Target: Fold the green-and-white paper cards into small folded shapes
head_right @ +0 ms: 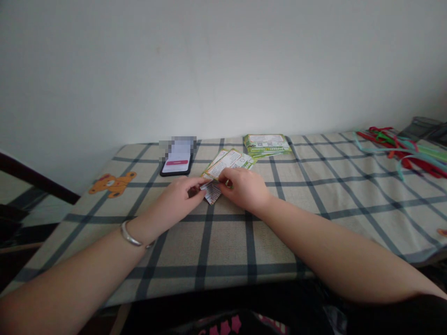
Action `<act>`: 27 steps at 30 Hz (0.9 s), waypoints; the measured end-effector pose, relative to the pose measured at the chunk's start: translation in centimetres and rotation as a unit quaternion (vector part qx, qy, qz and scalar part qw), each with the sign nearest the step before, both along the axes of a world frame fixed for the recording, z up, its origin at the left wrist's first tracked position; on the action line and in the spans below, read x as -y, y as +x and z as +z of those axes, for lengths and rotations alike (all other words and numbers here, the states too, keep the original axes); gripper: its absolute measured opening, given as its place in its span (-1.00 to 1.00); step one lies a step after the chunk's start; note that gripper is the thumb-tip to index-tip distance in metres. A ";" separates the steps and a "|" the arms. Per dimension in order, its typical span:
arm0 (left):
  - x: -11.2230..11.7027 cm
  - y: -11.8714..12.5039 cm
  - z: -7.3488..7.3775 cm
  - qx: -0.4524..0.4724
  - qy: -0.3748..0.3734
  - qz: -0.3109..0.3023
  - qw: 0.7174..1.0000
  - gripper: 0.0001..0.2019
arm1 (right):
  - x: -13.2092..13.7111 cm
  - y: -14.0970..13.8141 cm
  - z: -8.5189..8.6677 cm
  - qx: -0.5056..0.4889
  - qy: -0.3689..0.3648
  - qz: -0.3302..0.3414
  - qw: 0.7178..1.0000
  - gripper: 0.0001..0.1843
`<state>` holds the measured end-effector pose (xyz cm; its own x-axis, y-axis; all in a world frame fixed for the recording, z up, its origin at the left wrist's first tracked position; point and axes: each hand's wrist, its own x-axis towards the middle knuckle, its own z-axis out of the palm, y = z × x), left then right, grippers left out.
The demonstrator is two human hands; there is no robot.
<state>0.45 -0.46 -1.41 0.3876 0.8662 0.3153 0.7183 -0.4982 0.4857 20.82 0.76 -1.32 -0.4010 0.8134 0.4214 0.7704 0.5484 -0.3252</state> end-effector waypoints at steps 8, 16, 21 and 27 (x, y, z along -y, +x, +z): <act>-0.9 -0.6 -0.9 0.037 -0.027 0.012 0.999 -0.77 | -1.4 1.0 -0.3 0.004 0.055 0.205 0.977 -0.89; -0.5 -0.6 -0.3 0.031 -0.024 0.005 0.999 -0.85 | -1.3 1.2 0.1 0.058 0.044 0.248 0.966 -0.79; -0.9 -1.2 -0.1 0.011 -0.012 -0.017 1.000 -0.85 | -1.2 1.3 0.2 0.086 0.040 0.247 0.964 -0.74; -1.9 -2.2 -0.5 0.031 -0.041 -0.071 0.996 -0.86 | -1.1 1.4 0.3 0.083 0.051 0.252 0.963 -0.75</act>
